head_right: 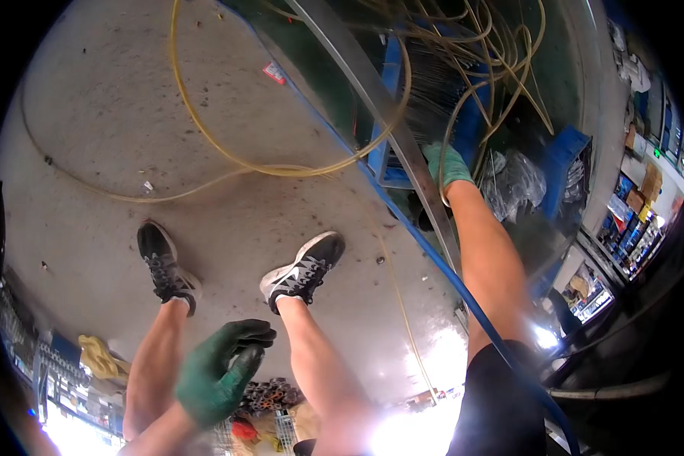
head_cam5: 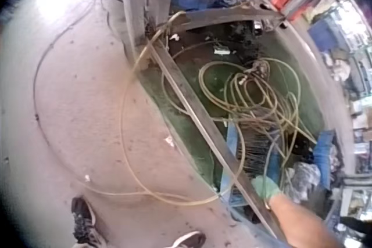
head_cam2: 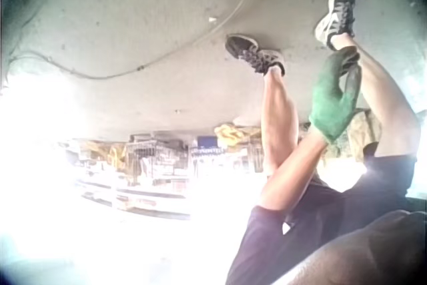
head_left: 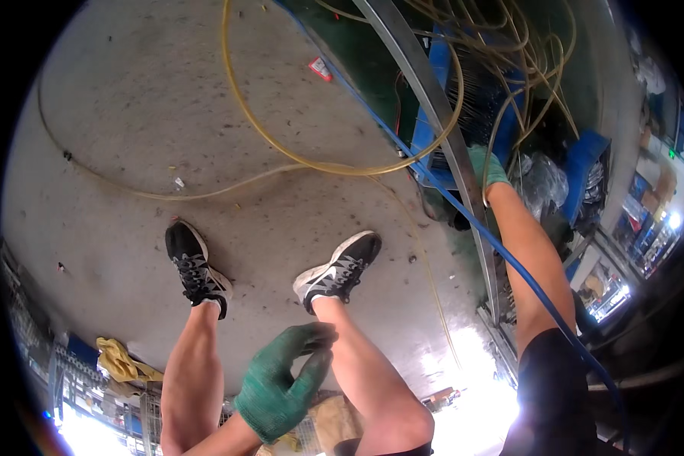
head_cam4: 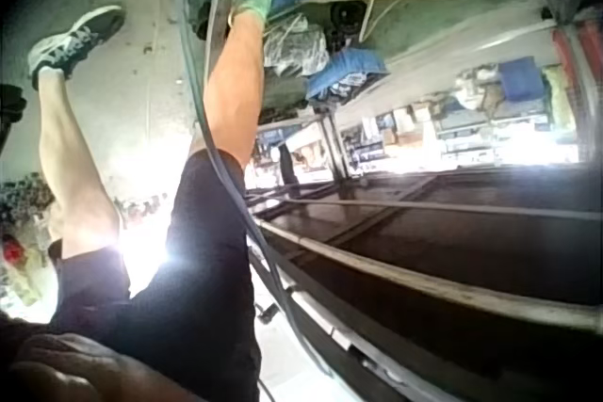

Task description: The person retrieves metal rods, installs fasteners onto pump assemblies on a workbench, and tightens them using a pneumatic tool. They then pick up additional metal rods from a crate.

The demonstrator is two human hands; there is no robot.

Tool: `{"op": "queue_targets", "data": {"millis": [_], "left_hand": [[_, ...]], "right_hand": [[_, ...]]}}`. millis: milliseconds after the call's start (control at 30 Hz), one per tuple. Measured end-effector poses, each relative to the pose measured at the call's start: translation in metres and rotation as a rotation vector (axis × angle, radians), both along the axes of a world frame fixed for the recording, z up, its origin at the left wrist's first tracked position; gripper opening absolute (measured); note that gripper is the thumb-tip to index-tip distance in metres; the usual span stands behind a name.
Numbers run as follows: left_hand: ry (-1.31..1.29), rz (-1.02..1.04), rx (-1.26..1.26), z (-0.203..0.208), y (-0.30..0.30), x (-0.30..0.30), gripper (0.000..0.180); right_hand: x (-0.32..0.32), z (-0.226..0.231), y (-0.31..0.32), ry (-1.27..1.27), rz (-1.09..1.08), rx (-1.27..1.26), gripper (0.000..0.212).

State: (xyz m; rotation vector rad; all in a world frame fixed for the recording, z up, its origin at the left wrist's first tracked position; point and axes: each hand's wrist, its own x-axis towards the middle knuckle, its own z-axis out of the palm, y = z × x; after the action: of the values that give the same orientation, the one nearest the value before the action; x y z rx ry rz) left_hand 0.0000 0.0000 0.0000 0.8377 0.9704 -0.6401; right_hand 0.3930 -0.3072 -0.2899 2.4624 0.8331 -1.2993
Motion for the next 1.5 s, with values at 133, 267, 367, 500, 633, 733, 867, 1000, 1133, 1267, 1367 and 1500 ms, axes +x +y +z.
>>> {"op": "queue_targets", "data": {"millis": [133,267,367,500,633,733,867,1000,1133,1267,1367,1500], "left_hand": [[-0.016,-0.006,-0.033,0.009,-0.001,0.005,0.037],[-0.035,-0.004,-0.009,0.001,-0.001,0.001,0.036],[-0.041,0.004,-0.006,-0.003,-0.002,-0.001,0.036],[-0.044,0.010,0.004,-0.003,0.000,0.000,0.036],[-0.038,-0.013,-0.005,0.001,0.003,0.004,0.036],[-0.047,0.005,-0.009,0.002,0.000,0.002,0.037],[-0.039,-0.036,0.002,0.005,-0.002,0.000,0.038],[-0.043,-0.071,-0.012,0.007,-0.007,0.000,0.037],[-0.097,-0.040,0.001,0.007,-0.015,-0.007,0.036],[-0.127,-0.022,-0.026,0.005,-0.023,-0.018,0.035],[-0.208,0.008,0.056,0.003,-0.020,-0.036,0.034],[-0.254,0.035,0.214,0.028,0.005,-0.029,0.035]], "right_hand": [[0.005,0.038,0.012,0.001,0.252,-0.234,0.033],[0.002,0.029,0.010,-0.025,0.244,-0.088,0.030],[0.001,0.031,0.017,-0.009,0.256,-0.081,0.029],[0.000,0.039,0.025,0.024,0.261,-0.125,0.028],[-0.005,0.044,0.030,0.045,0.265,-0.160,0.027],[-0.006,0.054,0.034,0.022,0.226,-0.166,0.027],[-0.010,0.065,0.022,-0.085,0.016,0.003,0.024],[0.016,0.041,-0.038,-0.192,-0.425,0.243,0.025],[0.027,0.079,-0.050,-0.440,-0.523,0.324,0.029],[0.025,0.147,-0.060,-0.489,-0.775,0.474,0.039],[-0.040,0.194,-0.017,-0.508,-1.003,0.632,0.040],[-0.174,0.284,0.056,-0.037,-1.517,0.685,0.038]]}}
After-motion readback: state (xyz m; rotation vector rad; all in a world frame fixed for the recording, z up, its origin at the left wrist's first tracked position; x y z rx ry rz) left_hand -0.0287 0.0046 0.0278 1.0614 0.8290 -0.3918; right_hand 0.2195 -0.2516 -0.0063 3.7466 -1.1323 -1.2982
